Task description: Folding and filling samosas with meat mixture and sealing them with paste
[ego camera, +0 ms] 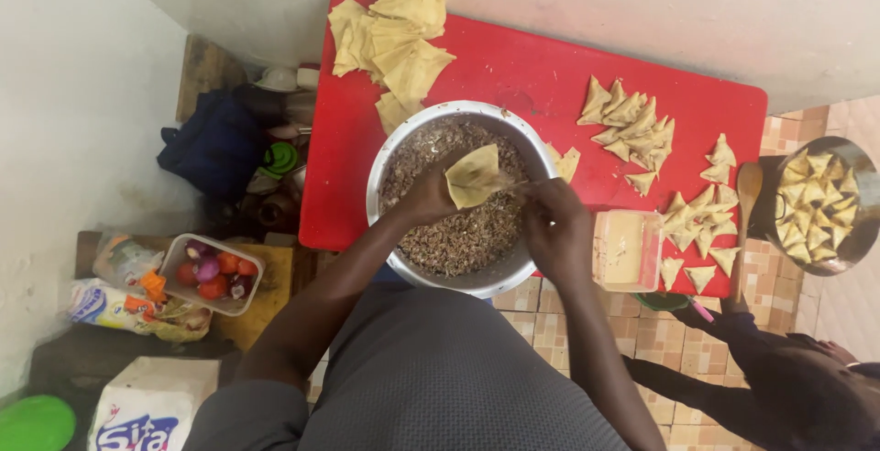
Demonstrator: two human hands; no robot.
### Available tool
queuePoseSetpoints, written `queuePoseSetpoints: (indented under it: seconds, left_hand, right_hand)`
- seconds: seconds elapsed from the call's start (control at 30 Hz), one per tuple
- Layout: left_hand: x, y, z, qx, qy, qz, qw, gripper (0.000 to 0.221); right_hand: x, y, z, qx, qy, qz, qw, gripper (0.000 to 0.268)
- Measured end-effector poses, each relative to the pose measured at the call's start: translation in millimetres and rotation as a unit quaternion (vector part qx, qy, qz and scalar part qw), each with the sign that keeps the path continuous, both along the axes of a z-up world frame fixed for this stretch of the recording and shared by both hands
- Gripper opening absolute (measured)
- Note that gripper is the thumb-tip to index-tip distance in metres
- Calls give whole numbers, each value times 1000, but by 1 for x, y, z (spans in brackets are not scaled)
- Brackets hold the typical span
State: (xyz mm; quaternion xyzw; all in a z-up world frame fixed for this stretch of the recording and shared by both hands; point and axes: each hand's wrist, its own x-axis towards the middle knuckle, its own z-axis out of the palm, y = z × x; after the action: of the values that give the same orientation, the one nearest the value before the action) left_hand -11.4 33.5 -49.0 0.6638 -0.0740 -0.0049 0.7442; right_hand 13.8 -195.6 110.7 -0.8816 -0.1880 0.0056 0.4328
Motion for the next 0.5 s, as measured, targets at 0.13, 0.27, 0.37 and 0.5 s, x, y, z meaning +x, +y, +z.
queuePoseSetpoints:
  seconds: [0.13, 0.27, 0.37, 0.5]
  left_hand:
    - [0, 0, 11, -25, 12, -22, 999, 87]
    - [-12, -4, 25, -8, -3, -28, 1000, 91]
    - [-20, -8, 34, 13, 7, -31, 999, 97]
    - [-27, -22, -17, -13, 96, -30, 995, 90]
  right_hand:
    - [-4, -5, -36, 102, 5, -72, 992, 7]
    - [0, 3, -5, -2, 172, -67, 983, 25]
    - [-1, 23, -1, 144, 231, -72, 960, 35]
    - [7, 26, -35, 246, 91, -81, 961, 25]
